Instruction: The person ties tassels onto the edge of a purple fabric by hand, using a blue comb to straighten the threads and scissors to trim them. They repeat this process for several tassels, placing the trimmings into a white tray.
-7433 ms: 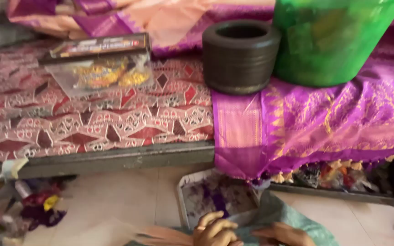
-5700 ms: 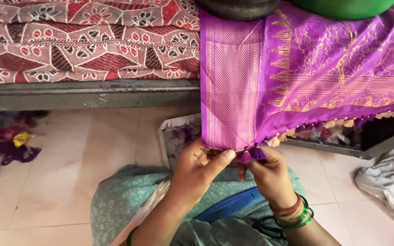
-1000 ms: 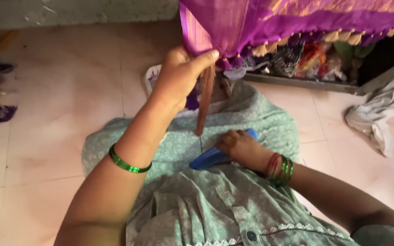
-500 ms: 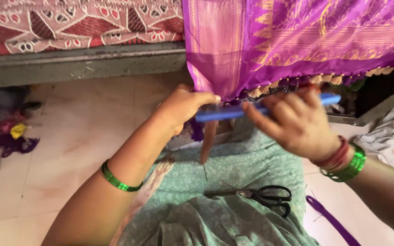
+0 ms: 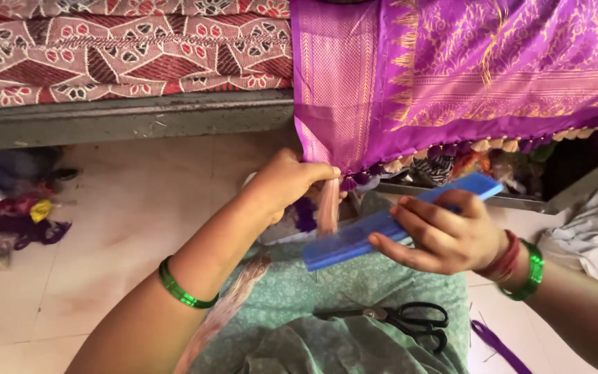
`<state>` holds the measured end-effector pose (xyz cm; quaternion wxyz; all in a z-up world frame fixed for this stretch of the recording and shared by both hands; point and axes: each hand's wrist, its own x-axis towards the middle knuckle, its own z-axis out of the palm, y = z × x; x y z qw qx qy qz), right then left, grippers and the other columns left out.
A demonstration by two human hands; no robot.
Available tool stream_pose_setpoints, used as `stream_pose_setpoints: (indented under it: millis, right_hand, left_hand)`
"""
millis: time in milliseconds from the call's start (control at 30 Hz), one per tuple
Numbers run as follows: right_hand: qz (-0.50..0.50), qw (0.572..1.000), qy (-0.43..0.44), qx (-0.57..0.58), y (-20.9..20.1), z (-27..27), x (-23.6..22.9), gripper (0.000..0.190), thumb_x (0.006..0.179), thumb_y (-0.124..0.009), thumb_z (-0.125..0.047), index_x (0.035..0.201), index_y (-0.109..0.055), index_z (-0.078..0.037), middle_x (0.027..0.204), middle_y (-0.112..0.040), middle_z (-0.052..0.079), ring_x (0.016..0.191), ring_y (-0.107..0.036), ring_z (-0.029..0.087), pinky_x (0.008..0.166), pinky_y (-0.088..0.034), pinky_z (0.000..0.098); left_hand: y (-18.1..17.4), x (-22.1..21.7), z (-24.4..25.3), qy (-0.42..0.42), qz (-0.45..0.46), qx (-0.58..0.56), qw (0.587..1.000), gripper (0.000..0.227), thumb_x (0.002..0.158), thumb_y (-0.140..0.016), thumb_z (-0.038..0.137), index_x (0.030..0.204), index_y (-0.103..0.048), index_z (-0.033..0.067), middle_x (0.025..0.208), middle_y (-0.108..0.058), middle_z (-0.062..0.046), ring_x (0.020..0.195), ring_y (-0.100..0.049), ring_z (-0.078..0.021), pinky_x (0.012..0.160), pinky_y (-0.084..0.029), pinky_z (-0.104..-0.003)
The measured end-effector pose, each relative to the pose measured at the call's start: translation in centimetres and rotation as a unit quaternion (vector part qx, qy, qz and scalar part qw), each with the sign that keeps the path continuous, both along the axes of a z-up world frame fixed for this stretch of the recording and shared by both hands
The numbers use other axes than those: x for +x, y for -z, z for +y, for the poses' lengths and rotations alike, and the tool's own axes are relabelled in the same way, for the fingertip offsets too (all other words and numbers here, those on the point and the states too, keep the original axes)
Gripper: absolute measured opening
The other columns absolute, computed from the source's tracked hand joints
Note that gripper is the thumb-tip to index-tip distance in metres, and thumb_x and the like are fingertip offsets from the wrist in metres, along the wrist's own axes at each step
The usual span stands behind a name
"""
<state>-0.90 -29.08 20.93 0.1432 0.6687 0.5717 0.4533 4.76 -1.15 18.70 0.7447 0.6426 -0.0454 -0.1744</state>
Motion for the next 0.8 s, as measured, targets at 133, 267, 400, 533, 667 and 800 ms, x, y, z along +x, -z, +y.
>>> stream_pose_setpoints:
  millis: [133,267,400,533,667,800]
  right_hand:
    - [-0.036,0.995,0.077,0.047,-0.9,0.3,1.0,0.048,0.098,-0.073,-0.030,0.145,-0.059,-0.029,0.110,-0.069,0.002,0.099,-0.065,0.015,0.084,-0.042,0.0413]
    - [-0.048,0.998,0.026,-0.010,0.9,-0.3,2.0,0.047,0.100,-0.074,-0.028,0.145,-0.062,-0.031,0.110,-0.066,0.001,0.101,-0.065,0.014,0.089,-0.040,0.0386]
    - [-0.048,0.996,0.042,0.061,0.1,-0.2,2.0,0.044,0.102,-0.074,-0.032,0.144,-0.061,-0.029,0.112,-0.066,0.002,0.093,-0.058,0.015,0.087,-0.040,0.0442]
    - [-0.024,0.997,0.070,0.011,0.6,0.0,2.3,0.049,0.094,-0.074,-0.026,0.141,-0.063,-0.031,0.110,-0.067,-0.001,0.096,-0.062,0.013,0.090,-0.042,0.0427]
    - [-0.029,0.997,-0.018,0.070,0.6,-0.2,2.3,0.042,0.106,-0.076,-0.034,0.144,-0.059,-0.030,0.112,-0.064,-0.001,0.101,-0.061,0.014,0.092,-0.040,0.0437]
    - [0.013,0.990,0.129,0.054,-0.6,0.5,2.2,0.049,0.091,-0.071,-0.025,0.139,-0.064,-0.029,0.111,-0.069,0.002,0.096,-0.063,0.017,0.091,-0.043,0.0471]
  left_hand:
    - [0.8,0.5,-0.2,-0.013,-0.026,0.066,0.997,0.023,0.084,-0.072,0.013,0.092,-0.077,-0.0080,0.078,-0.076,-0.014,0.067,-0.073,-0.0237,0.062,-0.058,-0.036]
    - [0.7,0.2,-0.3,-0.002,-0.006,0.001,1.000,0.021,0.082,-0.070,0.011,0.092,-0.074,-0.0071,0.076,-0.076,-0.014,0.066,-0.075,-0.0243,0.062,-0.061,-0.039]
    - [1.5,0.7,-0.1,-0.010,-0.013,0.020,1.000,0.021,0.084,-0.071,0.013,0.094,-0.075,-0.0046,0.079,-0.077,-0.012,0.067,-0.074,-0.0220,0.062,-0.060,-0.036]
    - [0.8,0.5,-0.3,-0.025,-0.009,0.050,0.998,0.023,0.084,-0.071,0.013,0.092,-0.076,-0.0077,0.077,-0.077,-0.015,0.065,-0.073,-0.0239,0.060,-0.058,-0.037]
    - [0.8,0.4,-0.2,0.003,0.006,-0.005,1.000,0.024,0.084,-0.068,0.013,0.094,-0.073,-0.0073,0.077,-0.077,-0.017,0.064,-0.075,-0.0266,0.059,-0.061,-0.038]
    - [1.8,1.0,-0.3,-0.042,-0.075,0.108,0.990,0.027,0.087,-0.074,0.016,0.090,-0.080,-0.0103,0.078,-0.076,-0.017,0.066,-0.069,-0.0220,0.061,-0.053,-0.035]
